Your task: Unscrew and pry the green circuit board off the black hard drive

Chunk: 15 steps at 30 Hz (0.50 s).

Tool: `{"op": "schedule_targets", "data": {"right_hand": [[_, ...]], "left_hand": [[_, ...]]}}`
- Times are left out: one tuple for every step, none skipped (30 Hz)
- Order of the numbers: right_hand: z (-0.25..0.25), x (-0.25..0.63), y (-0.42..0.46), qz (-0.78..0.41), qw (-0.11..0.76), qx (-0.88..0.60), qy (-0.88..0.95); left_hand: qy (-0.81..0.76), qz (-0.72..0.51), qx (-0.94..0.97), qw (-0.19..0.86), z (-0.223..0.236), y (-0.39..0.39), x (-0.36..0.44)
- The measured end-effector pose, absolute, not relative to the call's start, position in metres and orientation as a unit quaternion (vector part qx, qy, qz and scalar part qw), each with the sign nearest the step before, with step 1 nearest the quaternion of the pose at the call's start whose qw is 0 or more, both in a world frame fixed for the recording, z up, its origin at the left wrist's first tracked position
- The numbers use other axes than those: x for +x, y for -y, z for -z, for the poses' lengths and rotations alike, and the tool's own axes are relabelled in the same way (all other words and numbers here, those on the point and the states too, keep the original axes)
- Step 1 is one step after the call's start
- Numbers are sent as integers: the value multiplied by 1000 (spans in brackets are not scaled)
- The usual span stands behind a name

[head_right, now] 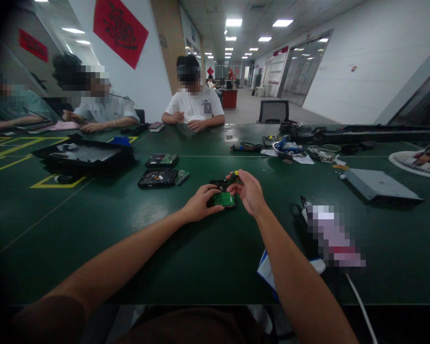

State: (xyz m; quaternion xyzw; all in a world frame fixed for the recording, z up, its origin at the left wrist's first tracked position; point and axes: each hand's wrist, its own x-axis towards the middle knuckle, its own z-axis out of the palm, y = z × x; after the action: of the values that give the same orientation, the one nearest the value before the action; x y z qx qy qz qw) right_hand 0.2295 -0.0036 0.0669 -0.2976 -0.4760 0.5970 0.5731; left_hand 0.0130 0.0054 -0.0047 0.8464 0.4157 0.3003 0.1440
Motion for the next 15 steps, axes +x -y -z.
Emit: {"op": "schedule_targets", "data": {"right_hand": [[-67, 230, 4, -596, 573, -296, 478], [-66, 230, 4, -593, 573, -296, 482], [-66, 230, 4, -589, 572, -298, 487], [-66, 230, 4, -584, 571, -302, 492], [-66, 230, 5, -580, 568, -307, 496], [-67, 230, 5, -576, 567, -312, 499], [-67, 230, 5, -573, 566, -317, 501], [-67, 230, 5, -571, 565, -320, 503], [-67, 229, 5, -569, 565, -321, 503], [-67, 229, 5, -569, 566, -321, 502], [-67, 229, 6, -571, 566, -320, 501], [-67, 229, 6, -573, 565, -320, 499], [-67, 229, 6, -576, 564, -320, 498], [-67, 228, 6, -577, 563, -321, 497], [-68, 228, 6, -576, 563, -322, 497]], "left_hand": [[-415, -301, 846, 143, 5, -6, 13], [-415, -302, 846, 142, 6, -6, 13], [-415, -302, 846, 141, 6, -6, 13], [-415, -302, 847, 140, 6, -6, 13], [-414, -302, 847, 139, 6, -6, 13], [-413, -302, 848, 139, 6, -6, 13], [-412, -302, 848, 139, 6, -6, 13], [-411, -302, 849, 139, 6, -6, 13], [-411, -302, 849, 139, 5, -6, 13], [-411, -301, 849, 139, 5, -6, 13], [-412, -299, 849, 139, 4, -5, 12], [-413, -297, 849, 139, 3, -5, 12], [-414, -296, 849, 139, 3, -5, 12], [-415, -295, 849, 141, 3, -4, 12], [-415, -296, 849, 142, 3, -4, 12]]}}
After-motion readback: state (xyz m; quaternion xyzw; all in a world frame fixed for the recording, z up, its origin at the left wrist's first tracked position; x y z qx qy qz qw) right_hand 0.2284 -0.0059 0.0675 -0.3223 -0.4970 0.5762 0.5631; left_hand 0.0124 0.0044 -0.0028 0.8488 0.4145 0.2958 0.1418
